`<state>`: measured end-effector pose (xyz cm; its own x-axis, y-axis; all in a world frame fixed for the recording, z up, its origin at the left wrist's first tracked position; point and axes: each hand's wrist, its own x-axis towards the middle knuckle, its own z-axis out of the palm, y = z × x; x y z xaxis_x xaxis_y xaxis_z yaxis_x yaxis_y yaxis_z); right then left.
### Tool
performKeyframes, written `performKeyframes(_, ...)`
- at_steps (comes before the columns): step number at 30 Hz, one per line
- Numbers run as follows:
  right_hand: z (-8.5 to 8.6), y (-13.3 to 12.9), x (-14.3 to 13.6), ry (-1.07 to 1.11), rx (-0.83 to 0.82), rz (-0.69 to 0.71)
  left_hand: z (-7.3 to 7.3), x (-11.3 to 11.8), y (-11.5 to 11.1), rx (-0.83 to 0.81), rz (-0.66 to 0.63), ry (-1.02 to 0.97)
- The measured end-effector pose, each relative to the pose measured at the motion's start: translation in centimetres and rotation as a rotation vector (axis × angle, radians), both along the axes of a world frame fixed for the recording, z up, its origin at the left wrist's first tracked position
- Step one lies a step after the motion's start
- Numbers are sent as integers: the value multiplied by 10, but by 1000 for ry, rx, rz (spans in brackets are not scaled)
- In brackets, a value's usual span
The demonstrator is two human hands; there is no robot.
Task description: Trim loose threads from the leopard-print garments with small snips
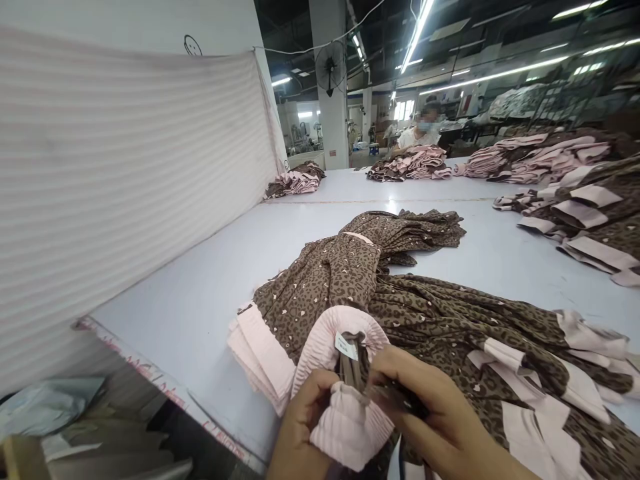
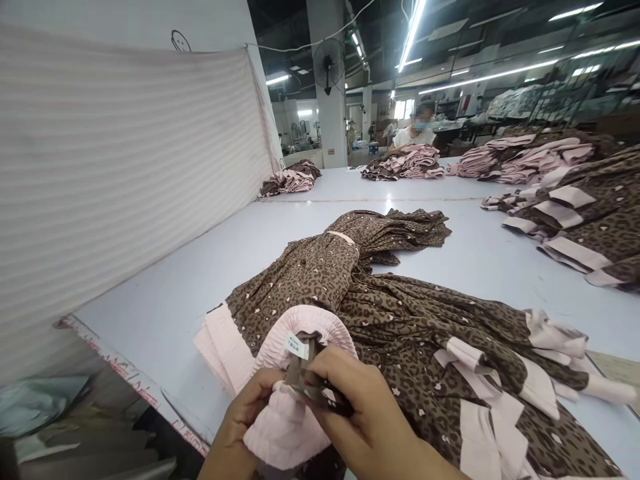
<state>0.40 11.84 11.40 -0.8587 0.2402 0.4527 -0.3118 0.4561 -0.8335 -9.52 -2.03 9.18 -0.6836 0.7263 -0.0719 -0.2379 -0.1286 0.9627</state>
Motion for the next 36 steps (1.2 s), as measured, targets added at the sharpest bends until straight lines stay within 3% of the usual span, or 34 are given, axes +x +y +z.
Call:
performKeyframes(4, 4, 3, 18, -142, -50, 133, -8, -2, -4, 17, -45, -154)
performKeyframes(8, -11, 6, 16, -141, -46, 9, -5, 0, -1, 32, 1, -241)
performKeyframes(12, -19, 6, 4, -112, 34, -9, -1, 2, 2, 11, -7, -164)
performKeyframes(16, -13, 3, -2, -75, 40, 29, 1, 0, 1, 10, 6, 2)
performKeyframes(19, -11, -1, 2, -75, 79, 33, 2, -1, -1, 43, 20, 16)
performKeyframes(26, -15, -10, 18, -104, 233, -170, 10, 4, -3, -16, -18, 22)
performKeyframes(30, -19, -11, 14, -141, 338, -109, 14, 6, -5, -28, -57, 63)
performKeyframes(36, -37, -13, 5, -12, 415, -92, 11, 5, -7, -46, -20, 190)
